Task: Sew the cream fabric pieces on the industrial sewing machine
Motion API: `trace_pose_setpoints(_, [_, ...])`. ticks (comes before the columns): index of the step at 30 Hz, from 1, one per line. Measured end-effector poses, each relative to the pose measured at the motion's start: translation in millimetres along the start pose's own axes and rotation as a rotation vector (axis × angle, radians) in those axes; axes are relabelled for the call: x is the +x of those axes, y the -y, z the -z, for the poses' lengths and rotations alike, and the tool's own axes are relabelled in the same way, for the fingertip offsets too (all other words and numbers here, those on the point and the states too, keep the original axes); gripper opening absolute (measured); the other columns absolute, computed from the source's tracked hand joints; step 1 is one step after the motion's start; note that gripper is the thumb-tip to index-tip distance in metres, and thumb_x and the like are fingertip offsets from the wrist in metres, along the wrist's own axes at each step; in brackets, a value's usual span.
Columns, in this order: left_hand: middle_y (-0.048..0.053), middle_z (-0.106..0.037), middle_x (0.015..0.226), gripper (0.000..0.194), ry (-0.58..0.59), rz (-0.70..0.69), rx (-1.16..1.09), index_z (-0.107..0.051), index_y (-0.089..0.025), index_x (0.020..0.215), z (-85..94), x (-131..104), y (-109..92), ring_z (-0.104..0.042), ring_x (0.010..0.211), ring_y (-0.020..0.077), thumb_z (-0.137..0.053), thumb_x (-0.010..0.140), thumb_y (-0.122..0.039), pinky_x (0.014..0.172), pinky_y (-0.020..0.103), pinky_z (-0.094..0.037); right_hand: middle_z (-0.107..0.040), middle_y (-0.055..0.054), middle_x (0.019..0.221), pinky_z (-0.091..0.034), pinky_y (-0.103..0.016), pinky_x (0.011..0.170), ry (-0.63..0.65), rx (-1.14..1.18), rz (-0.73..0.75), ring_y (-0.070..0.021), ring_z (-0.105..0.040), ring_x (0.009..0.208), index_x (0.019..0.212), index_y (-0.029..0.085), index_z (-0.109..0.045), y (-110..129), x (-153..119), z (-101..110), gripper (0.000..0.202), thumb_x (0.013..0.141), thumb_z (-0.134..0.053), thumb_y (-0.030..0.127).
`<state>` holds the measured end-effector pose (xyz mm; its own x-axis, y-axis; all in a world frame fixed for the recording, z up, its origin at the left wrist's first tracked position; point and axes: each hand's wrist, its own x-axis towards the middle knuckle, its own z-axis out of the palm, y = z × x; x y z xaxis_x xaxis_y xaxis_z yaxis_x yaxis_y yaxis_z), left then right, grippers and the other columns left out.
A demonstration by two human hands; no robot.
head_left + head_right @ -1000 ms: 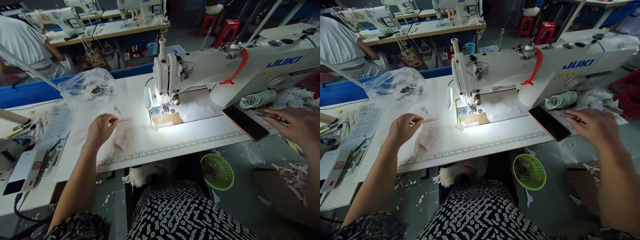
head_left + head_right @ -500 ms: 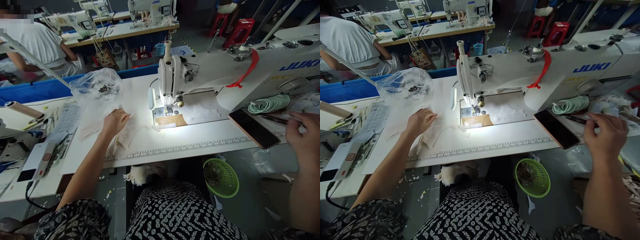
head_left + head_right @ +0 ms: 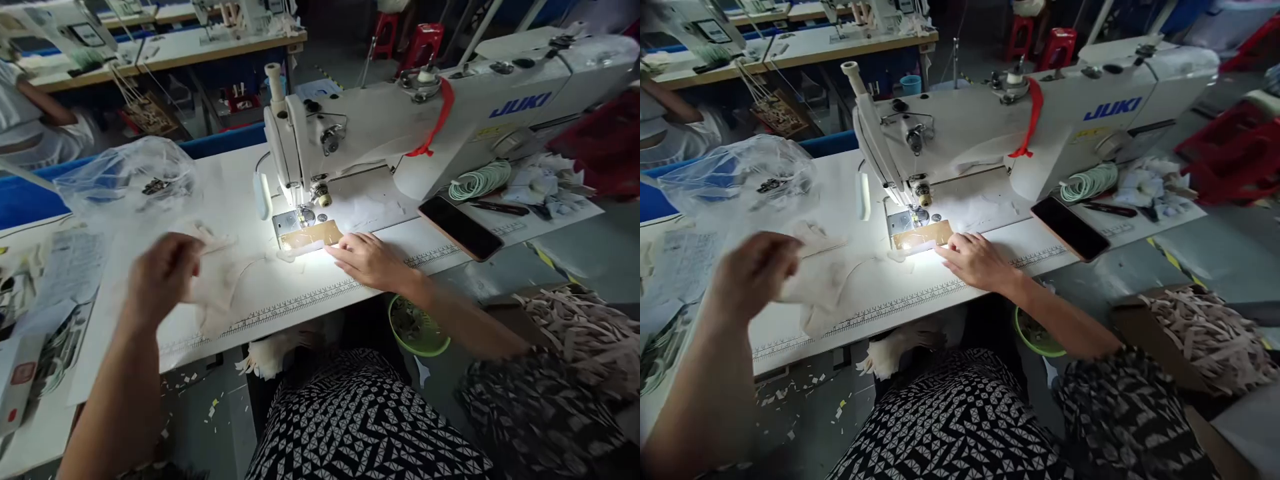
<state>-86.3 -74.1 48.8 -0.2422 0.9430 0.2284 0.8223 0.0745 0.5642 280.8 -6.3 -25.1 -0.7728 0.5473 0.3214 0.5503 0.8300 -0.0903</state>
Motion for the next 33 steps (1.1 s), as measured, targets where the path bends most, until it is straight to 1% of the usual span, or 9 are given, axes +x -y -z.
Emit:
trace_pose_setpoints(2, [-0.003, -0.061, 0.060, 0.029, 0.285, -0.068, -0.007, -0.063, -0.022, 0.084, -21.8, -8, -12, -0.050, 0.050, 0.0122, -0.051, 0.085, -0.049, 0.052, 0.024, -0.039, -0.060, -0.010, 0.105, -0.043, -0.037, 0.087, 0.037, -0.043, 0.029, -0.0227, -0.053, 0.092, 0.134, 0.019, -0.065, -4, 9, -4, 0.038, 0.110, -0.040, 0.036])
trace_pose_setpoints(4, [0.000, -0.068, 0.066, 0.034, 0.410, -0.113, -0.013, -0.065, -0.022, 0.080, -44.5, -5, -15, -0.057, 0.057, 0.0150, -0.048, 0.084, -0.052, 0.057, 0.027, -0.043, -0.058, -0.009, 0.104, -0.039, -0.036, 0.085, 0.078, -0.077, 0.044, -0.0211, -0.049, 0.088, 0.132, 0.021, -0.066, -6, 18, -5, 0.038, 0.110, -0.041, 0.039])
trace_pose_setpoints(7, [0.004, -0.073, 0.075, 0.034, 0.374, -0.125, 0.009, -0.065, -0.023, 0.077, -58.6, 14, -1, -0.065, 0.071, 0.0201, -0.048, 0.080, -0.053, 0.066, 0.029, -0.046, -0.056, -0.008, 0.103, -0.036, -0.034, 0.082, 0.134, -0.106, 0.062, -0.0203, -0.046, 0.085, 0.131, 0.021, -0.065, -7, 33, -5, 0.038, 0.110, -0.040, 0.040])
trace_pose_setpoints(11, [0.002, -0.069, 0.065, 0.026, 0.324, -0.058, 0.077, -0.062, -0.024, 0.071, -43.7, 36, 10, -0.061, 0.062, 0.0191, -0.051, 0.076, -0.046, 0.064, 0.030, -0.045, -0.057, -0.010, 0.106, -0.034, -0.035, 0.079, 0.194, -0.149, 0.077, -0.0208, -0.045, 0.084, 0.134, 0.023, -0.063, -7, 56, -8, 0.039, 0.110, -0.038, 0.040])
trace_pose_setpoints(15, [0.001, -0.071, 0.067, 0.028, 0.371, -0.096, -0.011, -0.068, -0.022, 0.077, -48.4, 39, -24, -0.055, 0.056, 0.0160, -0.055, 0.079, -0.048, 0.060, 0.029, -0.042, -0.057, -0.011, 0.110, -0.034, -0.035, 0.077, 0.213, -0.177, 0.077, -0.0216, -0.044, 0.084, 0.134, 0.024, -0.063, -8, 72, -14, 0.041, 0.111, -0.034, 0.041])
trace_pose_setpoints(19, [0.003, -0.071, 0.070, 0.027, 0.508, -0.120, -0.223, -0.064, -0.020, 0.076, -87.7, 45, -59, -0.053, 0.055, 0.0138, -0.058, 0.082, -0.046, 0.057, 0.028, -0.040, -0.057, -0.012, 0.107, -0.034, -0.037, 0.077, 0.164, -0.193, 0.091, -0.0225, -0.045, 0.084, 0.127, 0.020, -0.066, -10, 74, -19, 0.042, 0.111, -0.033, 0.040])
trace_pose_setpoints(24, [0.001, -0.065, 0.067, 0.019, 0.466, -0.020, -0.256, -0.058, -0.021, 0.070, -122.2, 58, -59, -0.058, 0.064, 0.0173, -0.063, 0.076, -0.038, 0.062, 0.032, -0.042, -0.057, -0.011, 0.103, -0.033, -0.037, 0.076, 0.105, -0.210, 0.136, -0.0226, -0.043, 0.084, 0.119, 0.018, -0.067, -14, 71, -25, 0.036, 0.109, -0.037, 0.037])
trace_pose_setpoints(29, [0.000, -0.065, 0.065, 0.011, 0.476, 0.030, -0.174, -0.058, -0.022, 0.070, -127.2, 61, -56, -0.060, 0.064, 0.0190, -0.061, 0.075, -0.031, 0.062, 0.034, -0.043, -0.057, -0.009, 0.098, -0.033, -0.037, 0.076, 0.008, -0.141, 0.144, -0.0218, -0.042, 0.083, 0.123, 0.018, -0.066, -19, 67, -29, 0.034, 0.108, -0.040, 0.033])
trace_pose_setpoints(33, [-0.001, -0.065, 0.063, 0.011, 0.488, 0.041, -0.157, -0.058, -0.023, 0.071, -128.0, 61, -59, -0.060, 0.063, 0.0192, -0.062, 0.075, -0.032, 0.062, 0.034, -0.044, -0.058, -0.008, 0.096, -0.035, -0.037, 0.080, -0.010, -0.057, 0.091, -0.0207, -0.044, 0.084, 0.110, 0.016, -0.069, -22, 63, -25, 0.030, 0.107, -0.043, 0.030])
